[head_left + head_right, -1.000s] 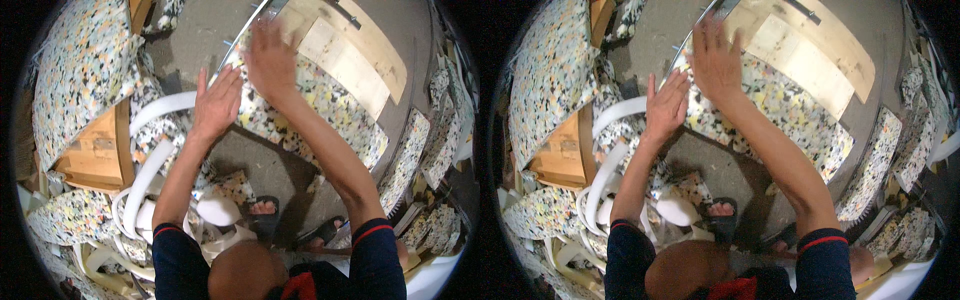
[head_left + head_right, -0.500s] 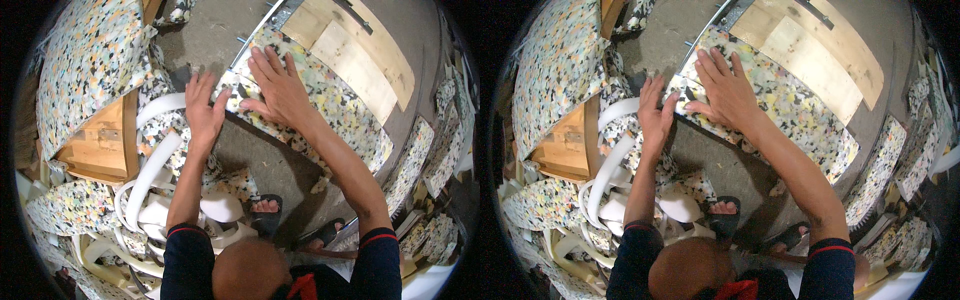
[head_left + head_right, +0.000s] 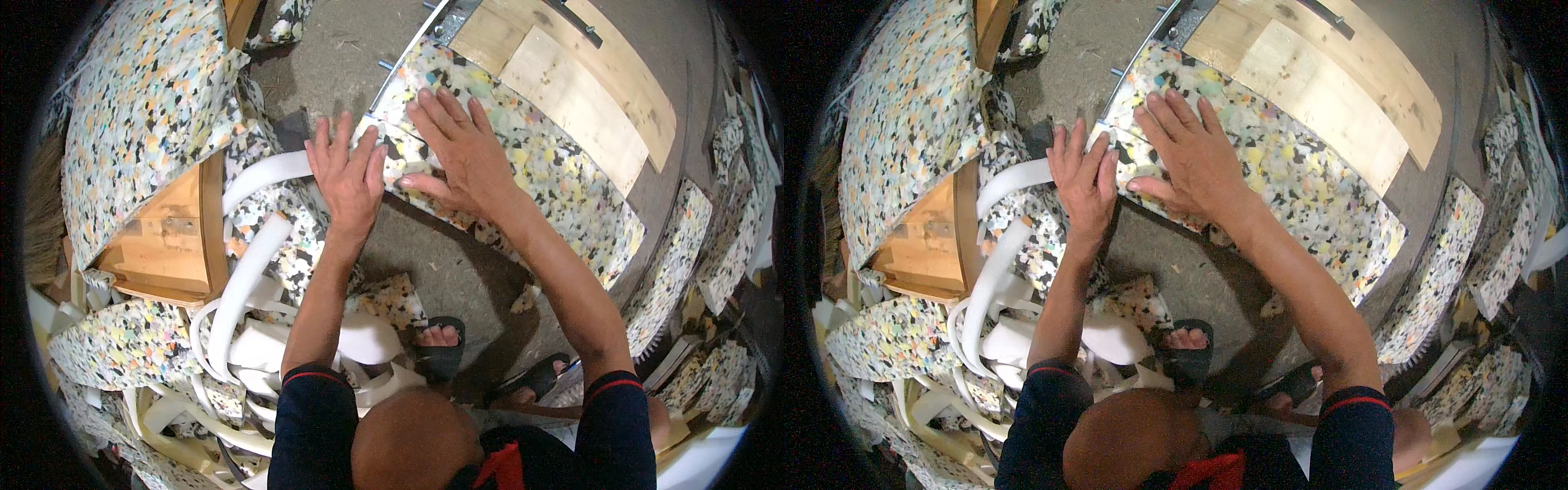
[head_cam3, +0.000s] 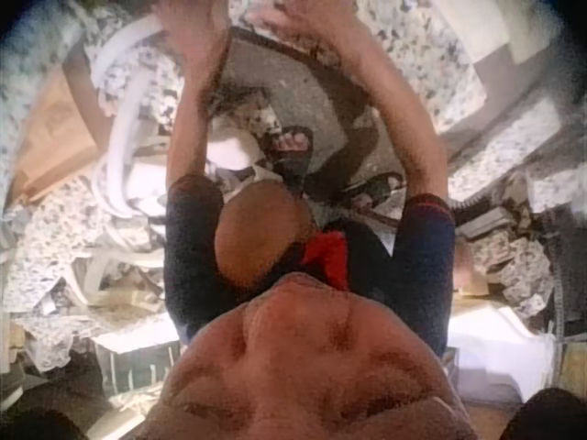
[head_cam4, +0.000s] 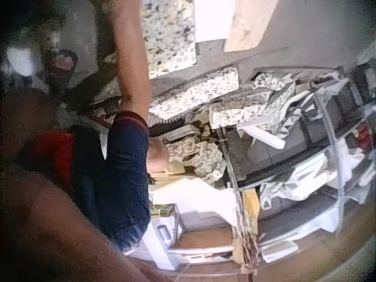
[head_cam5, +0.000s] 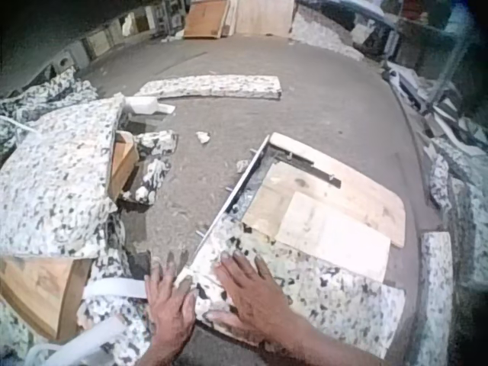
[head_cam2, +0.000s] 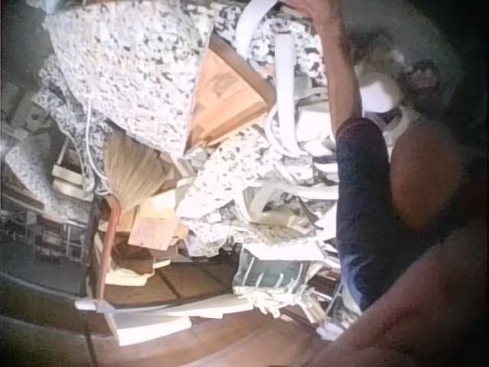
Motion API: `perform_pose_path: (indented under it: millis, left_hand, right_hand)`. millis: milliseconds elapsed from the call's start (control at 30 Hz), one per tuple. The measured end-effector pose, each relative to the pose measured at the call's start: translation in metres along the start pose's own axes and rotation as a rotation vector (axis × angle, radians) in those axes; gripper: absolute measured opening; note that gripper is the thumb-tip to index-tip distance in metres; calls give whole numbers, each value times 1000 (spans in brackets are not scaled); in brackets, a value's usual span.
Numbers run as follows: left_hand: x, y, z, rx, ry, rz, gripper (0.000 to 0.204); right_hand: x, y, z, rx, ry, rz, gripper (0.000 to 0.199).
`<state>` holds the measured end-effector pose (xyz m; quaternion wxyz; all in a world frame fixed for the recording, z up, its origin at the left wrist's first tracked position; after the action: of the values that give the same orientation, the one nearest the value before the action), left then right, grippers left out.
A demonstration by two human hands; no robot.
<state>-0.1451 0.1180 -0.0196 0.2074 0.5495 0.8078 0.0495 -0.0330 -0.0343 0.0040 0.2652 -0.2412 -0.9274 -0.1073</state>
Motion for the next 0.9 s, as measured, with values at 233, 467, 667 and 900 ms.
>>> perform_pose_path:
  millis: [233, 467, 667, 900]
  left_hand:
    - [5, -5, 2, -32, -108, 40, 35]
    - [-1, 8, -7, -33, -7, 97, 30]
    - [-38, 14, -11, 143, -47, 416, 47]
    - [-51, 31, 2, 246, -135, 488, 36]
  right_hand:
    - [18, 17, 11, -224, -110, 36, 90]
    - [-20, 36, -29, -57, 430, 227, 68]
    - [-40, -43, -61, -5, 286, 163, 45]
    - [-12, -79, -12, -18, -109, 39, 56]
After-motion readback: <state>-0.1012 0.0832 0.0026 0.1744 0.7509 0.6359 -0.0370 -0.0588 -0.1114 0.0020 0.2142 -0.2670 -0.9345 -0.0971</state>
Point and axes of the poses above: each hand's wrist, its own y-axis towards the middle knuckle, its own z-axis out of the palm, x = y × z, the point moved 4 cm from there along y, towards the middle knuckle, and after that the axes turned 9 degrees about y, right-handed, at the moved point
